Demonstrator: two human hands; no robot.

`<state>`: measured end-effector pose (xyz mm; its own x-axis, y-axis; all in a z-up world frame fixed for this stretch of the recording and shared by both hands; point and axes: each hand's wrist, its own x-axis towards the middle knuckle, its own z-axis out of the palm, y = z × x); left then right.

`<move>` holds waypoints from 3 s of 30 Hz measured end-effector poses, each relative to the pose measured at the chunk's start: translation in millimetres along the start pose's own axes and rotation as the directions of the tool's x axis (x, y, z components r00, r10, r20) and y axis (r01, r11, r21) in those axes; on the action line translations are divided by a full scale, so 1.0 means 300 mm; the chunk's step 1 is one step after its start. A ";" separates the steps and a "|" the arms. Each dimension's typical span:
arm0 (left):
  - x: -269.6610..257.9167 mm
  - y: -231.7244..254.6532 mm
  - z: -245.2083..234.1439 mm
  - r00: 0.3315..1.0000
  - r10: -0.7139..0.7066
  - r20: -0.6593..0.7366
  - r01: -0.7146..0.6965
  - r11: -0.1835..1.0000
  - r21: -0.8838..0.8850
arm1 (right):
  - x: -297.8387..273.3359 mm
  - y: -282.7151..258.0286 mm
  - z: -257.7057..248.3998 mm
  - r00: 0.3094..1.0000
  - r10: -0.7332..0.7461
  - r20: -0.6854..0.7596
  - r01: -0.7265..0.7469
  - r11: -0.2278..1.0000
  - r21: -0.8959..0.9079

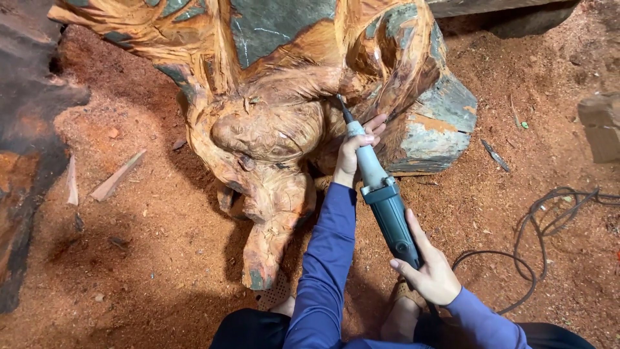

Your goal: Using a power carving tool to add detail and texture to a large wooden sculpture on the workshop floor.

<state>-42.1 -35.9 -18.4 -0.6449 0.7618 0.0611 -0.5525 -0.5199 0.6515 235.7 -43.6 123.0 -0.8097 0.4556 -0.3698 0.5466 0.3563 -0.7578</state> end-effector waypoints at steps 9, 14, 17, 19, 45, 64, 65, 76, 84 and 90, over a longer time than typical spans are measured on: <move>-0.003 0.032 0.078 0.998 -0.007 -0.055 0.010 0.998 0.066 | -0.023 0.063 0.000 0.999 -0.029 -0.039 0.030 0.999 0.032; 0.010 0.008 0.049 0.996 0.065 -0.068 -0.062 0.997 0.053 | -0.020 0.044 -0.003 0.999 -0.037 -0.039 0.040 0.997 0.063; -0.005 0.094 0.149 0.974 -0.086 -0.211 0.127 0.973 0.191 | -0.028 0.058 0.008 0.991 -0.122 -0.063 0.129 0.983 0.131; -0.012 0.125 0.189 0.968 -0.136 -0.212 0.184 0.957 0.225 | -0.043 0.051 0.015 0.993 -0.096 -0.074 0.107 0.981 0.160; 0.038 0.305 0.192 0.931 -0.105 -0.351 0.254 0.876 0.410 | -0.009 -0.175 0.018 0.997 0.049 0.053 -0.072 0.765 0.640; 0.037 0.326 0.225 0.954 -0.072 -0.290 0.206 0.862 0.463 | 0.006 -0.148 0.021 1.000 0.000 0.031 -0.019 0.796 0.605; 0.038 0.321 0.224 0.957 -0.050 -0.284 0.182 0.870 0.458 | 0.005 -0.144 0.020 0.999 -0.014 0.031 -0.008 0.796 0.605; 0.045 0.282 0.205 0.972 -0.016 -0.236 0.128 0.875 0.467 | 0.011 -0.122 0.016 1.000 0.016 0.021 -0.025 0.821 0.570; 0.040 0.289 0.209 0.974 -0.028 -0.224 0.131 0.879 0.458 | 0.015 -0.119 0.016 1.000 0.003 0.007 -0.006 0.848 0.530; 0.038 0.299 0.218 0.967 -0.068 -0.246 0.171 0.889 0.425 | 0.017 -0.115 0.011 1.000 -0.011 0.007 0.006 0.862 0.507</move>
<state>-64.5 -48.8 90.2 -0.7158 0.6768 -0.1718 -0.3773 -0.1679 0.9107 212.0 -56.4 145.6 -0.8173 0.4460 -0.3649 0.3580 -0.1032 -0.9280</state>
